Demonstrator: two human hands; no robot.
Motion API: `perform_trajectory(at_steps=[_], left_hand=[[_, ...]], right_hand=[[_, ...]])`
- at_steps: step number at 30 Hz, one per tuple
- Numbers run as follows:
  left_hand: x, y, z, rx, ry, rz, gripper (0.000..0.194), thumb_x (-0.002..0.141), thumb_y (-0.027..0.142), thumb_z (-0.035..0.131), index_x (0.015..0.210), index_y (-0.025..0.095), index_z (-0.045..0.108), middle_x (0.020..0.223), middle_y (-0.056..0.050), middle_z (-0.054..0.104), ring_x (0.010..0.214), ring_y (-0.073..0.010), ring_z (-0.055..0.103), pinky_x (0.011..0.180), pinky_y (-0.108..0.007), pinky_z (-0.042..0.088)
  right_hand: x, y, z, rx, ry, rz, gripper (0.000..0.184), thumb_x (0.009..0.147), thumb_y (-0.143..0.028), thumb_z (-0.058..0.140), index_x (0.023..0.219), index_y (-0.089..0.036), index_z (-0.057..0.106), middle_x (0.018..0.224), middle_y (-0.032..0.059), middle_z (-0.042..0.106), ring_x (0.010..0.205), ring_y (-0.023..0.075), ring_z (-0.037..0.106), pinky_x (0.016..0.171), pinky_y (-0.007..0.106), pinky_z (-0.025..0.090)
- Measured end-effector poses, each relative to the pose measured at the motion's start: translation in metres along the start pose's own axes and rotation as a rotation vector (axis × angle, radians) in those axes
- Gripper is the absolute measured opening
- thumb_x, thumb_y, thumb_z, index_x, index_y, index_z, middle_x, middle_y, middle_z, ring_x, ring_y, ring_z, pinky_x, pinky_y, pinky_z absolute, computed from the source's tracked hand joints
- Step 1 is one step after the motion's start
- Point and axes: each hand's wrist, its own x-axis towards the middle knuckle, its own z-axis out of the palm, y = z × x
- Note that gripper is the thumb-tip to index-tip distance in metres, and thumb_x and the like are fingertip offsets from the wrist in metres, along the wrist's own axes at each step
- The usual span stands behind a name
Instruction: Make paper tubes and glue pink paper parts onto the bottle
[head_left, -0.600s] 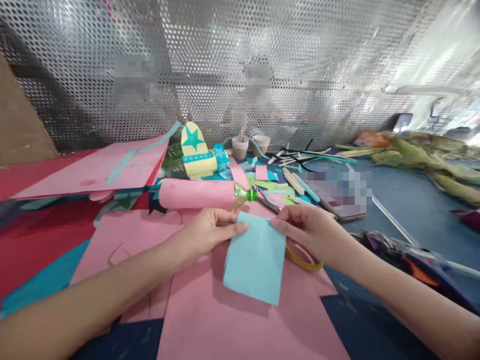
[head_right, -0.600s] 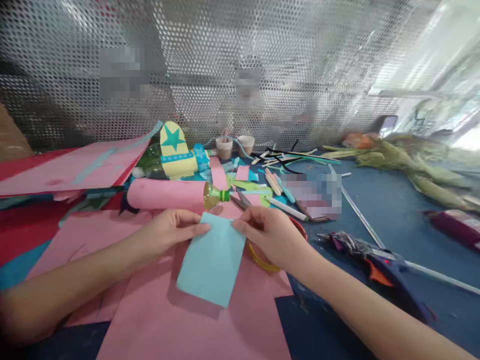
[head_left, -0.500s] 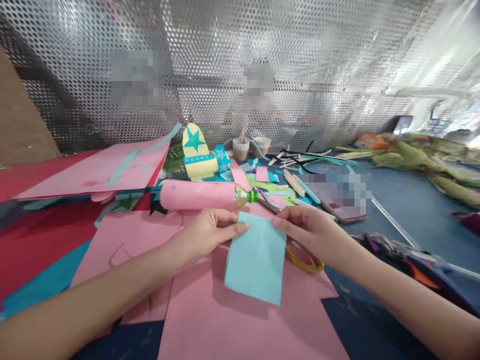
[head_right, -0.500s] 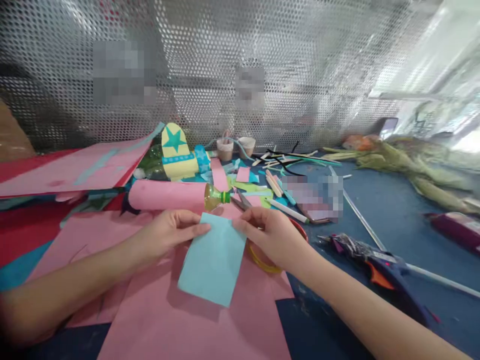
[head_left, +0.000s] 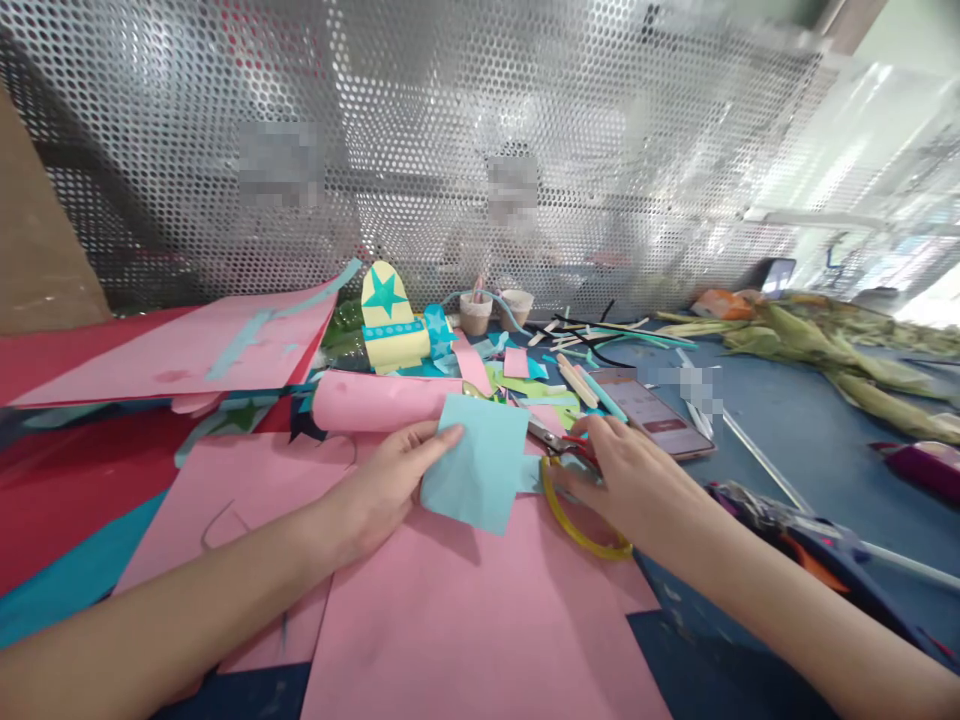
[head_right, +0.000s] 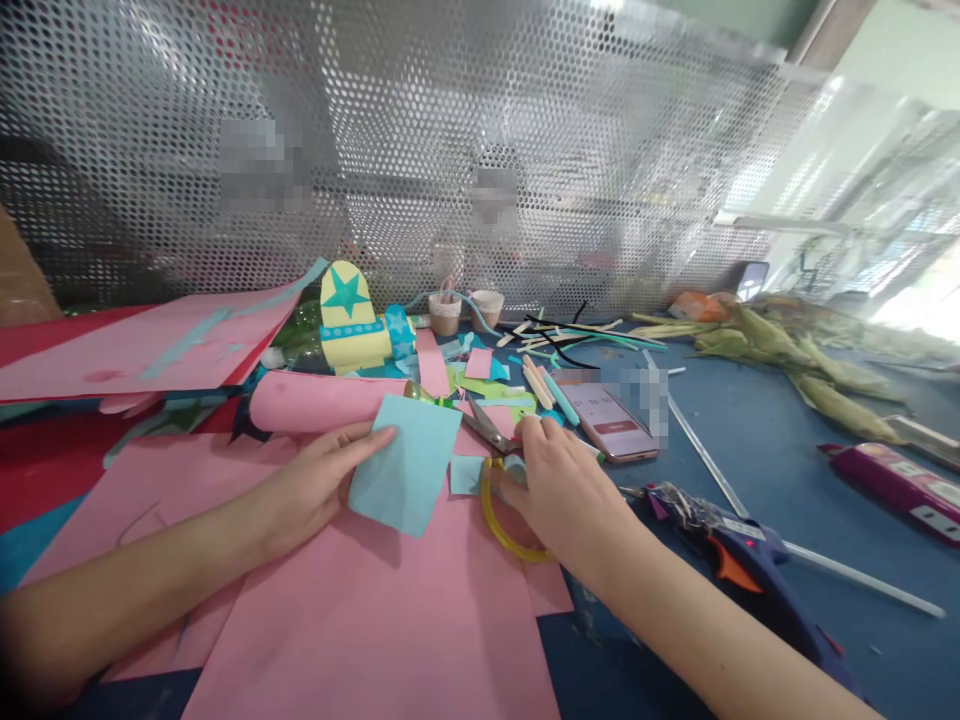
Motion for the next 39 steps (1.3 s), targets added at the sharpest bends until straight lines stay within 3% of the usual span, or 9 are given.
perform_trajectory(at_steps=[7,12,18,23,27,30,34,37,39], left_hand=[[0.000,0.003,0.003,-0.062,0.097,-0.016,0.019,0.076,0.034,0.076,0.087,0.018,0.075,0.080,-0.002,0.076,0.071,-0.0142,0.066,0.063,-0.021,0.050],[-0.003,0.008,0.005,0.001,-0.056,-0.006,0.032,0.067,0.030,0.083,0.096,0.017,0.074,0.089,-0.005,0.077,0.073,-0.0162,0.067,0.065,-0.023,0.052],[-0.003,0.008,0.004,0.001,-0.040,-0.020,0.033,0.066,0.029,0.083,0.095,0.016,0.074,0.090,-0.006,0.077,0.074,-0.0163,0.068,0.068,-0.025,0.053],[-0.003,0.013,0.003,-0.007,-0.011,-0.030,0.029,0.065,0.028,0.084,0.089,0.015,0.075,0.088,-0.007,0.077,0.070,-0.0169,0.068,0.065,-0.024,0.054],[-0.003,0.024,0.002,-0.013,0.005,-0.005,0.028,0.065,0.025,0.083,0.089,0.017,0.074,0.087,-0.005,0.077,0.069,-0.0171,0.069,0.064,-0.024,0.055],[-0.003,0.032,-0.002,-0.021,-0.004,-0.011,0.031,0.065,0.024,0.082,0.094,0.017,0.072,0.094,-0.007,0.077,0.079,-0.0215,0.072,0.071,-0.029,0.057],[-0.001,0.040,-0.009,-0.042,-0.018,-0.020,0.033,0.070,0.025,0.080,0.100,0.017,0.070,0.100,-0.008,0.076,0.084,-0.0230,0.073,0.076,-0.030,0.057],[0.000,0.043,-0.015,-0.072,0.020,-0.001,0.027,0.072,0.024,0.080,0.096,0.018,0.070,0.088,-0.005,0.077,0.074,-0.0182,0.073,0.065,-0.024,0.056],[0.002,0.045,-0.018,-0.094,0.064,0.014,0.023,0.071,0.023,0.081,0.091,0.018,0.071,0.082,-0.003,0.076,0.068,-0.0157,0.071,0.059,-0.020,0.055]], right_hand=[[-0.010,-0.001,0.003,-0.424,0.028,-0.257,0.017,0.090,-0.029,0.055,0.083,-0.016,0.061,0.082,0.0115,0.064,0.078,0.0274,0.062,0.072,0.038,0.046],[-0.006,0.001,-0.005,-0.394,-0.096,-0.108,0.029,0.089,-0.041,0.057,0.082,-0.013,0.061,0.077,0.0124,0.065,0.074,0.0272,0.064,0.067,0.035,0.046],[0.001,0.000,-0.007,-0.198,-0.216,0.097,0.030,0.088,-0.045,0.050,0.079,-0.018,0.057,0.078,0.0116,0.067,0.076,0.0275,0.066,0.063,0.034,0.045],[0.006,-0.002,-0.021,0.183,-0.186,0.232,0.036,0.079,-0.055,0.053,0.084,-0.020,0.052,0.069,0.0024,0.059,0.063,0.0208,0.057,0.057,0.031,0.040],[0.005,-0.008,-0.031,0.775,-0.188,0.335,0.052,0.067,-0.061,0.066,0.096,-0.021,0.051,0.069,-0.0033,0.053,0.065,0.0163,0.052,0.057,0.027,0.039],[0.000,-0.016,-0.025,1.220,-0.337,0.286,0.053,0.065,-0.062,0.074,0.089,-0.021,0.049,0.066,-0.0069,0.043,0.055,0.0093,0.041,0.051,0.022,0.034],[-0.007,-0.030,-0.010,1.688,-0.605,0.150,0.066,0.062,-0.084,0.058,0.082,-0.022,0.044,0.062,-0.0084,0.035,0.048,0.0067,0.027,0.045,0.019,0.028],[-0.011,-0.037,-0.010,1.776,-0.837,0.150,0.079,0.053,-0.097,0.045,0.077,-0.022,0.045,0.062,-0.0074,0.035,0.049,0.0073,0.031,0.046,0.020,0.037],[-0.013,-0.037,-0.014,1.767,-0.878,0.123,0.082,0.052,-0.098,0.042,0.080,-0.021,0.049,0.065,-0.0057,0.038,0.052,0.0083,0.034,0.047,0.021,0.040]])
